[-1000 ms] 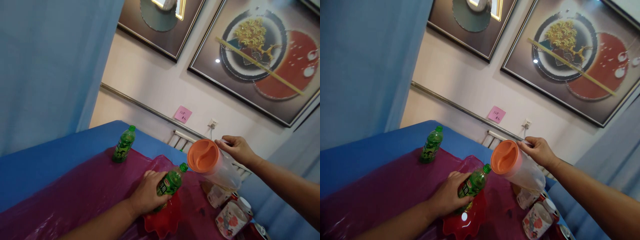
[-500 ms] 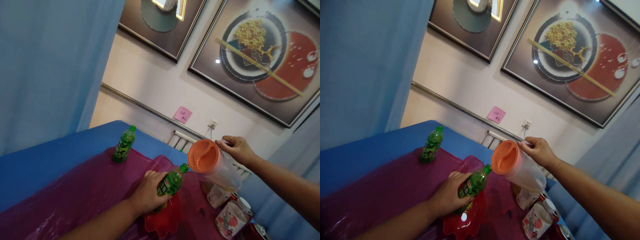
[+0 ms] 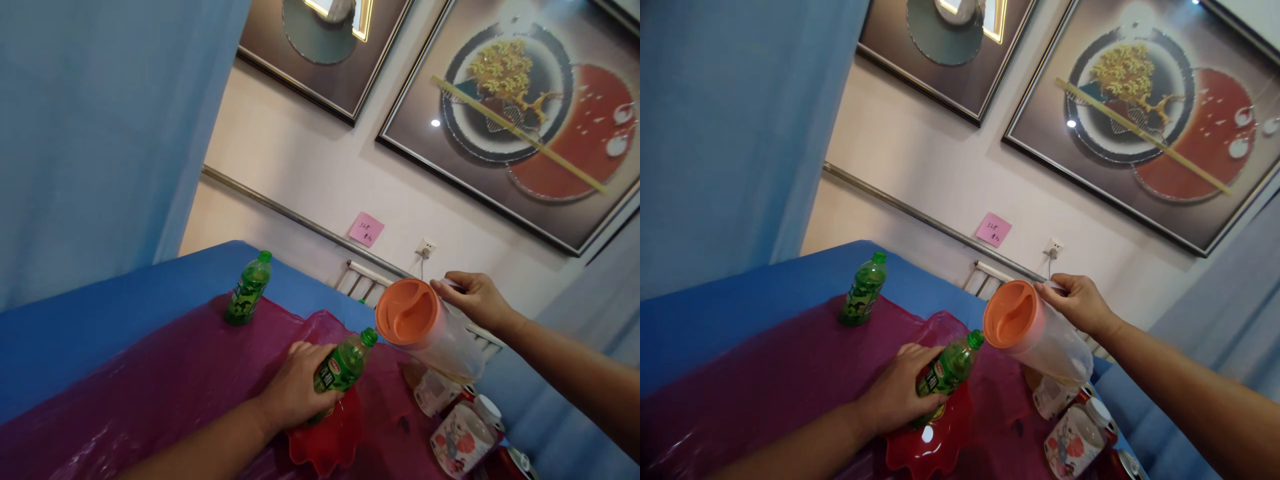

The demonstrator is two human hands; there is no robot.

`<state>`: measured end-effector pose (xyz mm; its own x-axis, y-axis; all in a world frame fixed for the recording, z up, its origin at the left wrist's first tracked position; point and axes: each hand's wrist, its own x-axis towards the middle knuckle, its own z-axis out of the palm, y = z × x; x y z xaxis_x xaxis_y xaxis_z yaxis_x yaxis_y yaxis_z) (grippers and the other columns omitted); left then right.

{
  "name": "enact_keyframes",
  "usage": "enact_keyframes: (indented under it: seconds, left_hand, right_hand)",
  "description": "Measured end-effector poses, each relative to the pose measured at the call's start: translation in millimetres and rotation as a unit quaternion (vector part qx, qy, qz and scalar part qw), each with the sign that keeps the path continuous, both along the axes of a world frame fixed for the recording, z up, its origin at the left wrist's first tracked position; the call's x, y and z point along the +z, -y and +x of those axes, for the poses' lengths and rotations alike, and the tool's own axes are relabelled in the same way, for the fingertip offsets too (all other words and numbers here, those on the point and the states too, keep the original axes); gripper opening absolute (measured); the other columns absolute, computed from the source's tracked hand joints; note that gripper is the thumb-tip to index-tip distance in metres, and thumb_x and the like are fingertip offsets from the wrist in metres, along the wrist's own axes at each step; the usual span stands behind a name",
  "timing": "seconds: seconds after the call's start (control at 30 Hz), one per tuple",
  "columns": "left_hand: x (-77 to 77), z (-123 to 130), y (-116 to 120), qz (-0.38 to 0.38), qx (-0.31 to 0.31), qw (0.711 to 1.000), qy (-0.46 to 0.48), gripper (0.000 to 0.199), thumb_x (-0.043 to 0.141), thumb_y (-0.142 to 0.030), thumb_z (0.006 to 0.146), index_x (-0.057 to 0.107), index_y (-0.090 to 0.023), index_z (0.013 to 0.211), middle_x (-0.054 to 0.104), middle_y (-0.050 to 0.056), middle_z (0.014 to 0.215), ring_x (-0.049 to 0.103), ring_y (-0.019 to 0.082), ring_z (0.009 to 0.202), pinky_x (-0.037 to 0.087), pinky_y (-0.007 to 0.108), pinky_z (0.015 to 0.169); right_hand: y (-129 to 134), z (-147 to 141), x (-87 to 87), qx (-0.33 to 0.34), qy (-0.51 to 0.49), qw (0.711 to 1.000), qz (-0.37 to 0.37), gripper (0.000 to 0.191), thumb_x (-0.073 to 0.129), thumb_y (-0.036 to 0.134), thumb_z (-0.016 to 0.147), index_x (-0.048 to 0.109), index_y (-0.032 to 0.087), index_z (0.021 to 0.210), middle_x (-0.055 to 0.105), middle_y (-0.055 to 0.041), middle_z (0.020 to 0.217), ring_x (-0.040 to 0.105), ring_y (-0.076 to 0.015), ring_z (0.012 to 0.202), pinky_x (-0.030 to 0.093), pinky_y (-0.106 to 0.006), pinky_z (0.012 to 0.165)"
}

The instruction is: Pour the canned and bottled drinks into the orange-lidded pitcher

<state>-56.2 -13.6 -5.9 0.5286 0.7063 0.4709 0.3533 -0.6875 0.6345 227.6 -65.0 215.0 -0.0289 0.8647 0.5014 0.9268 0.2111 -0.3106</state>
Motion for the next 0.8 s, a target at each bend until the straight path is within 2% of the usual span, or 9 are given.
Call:
enact_keyframes:
  seconds: [0.5,0.8]
  left_hand:
    - [1.5,-0.7,0.2,0.002,0.003,1.000,-0.010,0.056,0.080,-0.033,0.066,0.063,-0.024,0.119,0.072,0.003,0.106,0.061,0.028,0.101,0.038,0.042,0.096]
    - [0.0,-0.8,0.1,0.002,0.002,1.000,-0.005,0.055,0.081,-0.031,0.065,0.064,-0.024,0.117,0.072,0.003,0.106,0.060,0.028,0.100,0.038,0.042,0.096]
  right_hand:
    - [1.1,0.5,0.0,0.003,0.013,1.000,0.000,0.056,0.058,0.062,0.083,0.029,0.023,0.055,0.022,0.0053,0.056,0.024,-0.0095,0.051,0.019,-0.025,0.045]
    - [2.0,-1.5,1.0,0.011,0.010,1.000,-0.004,0.058,0.058,0.065,0.082,0.029,0.024,0.055,0.021,0.0057,0.055,0.022,-0.0094,0.051,0.017,-0.025,0.044]
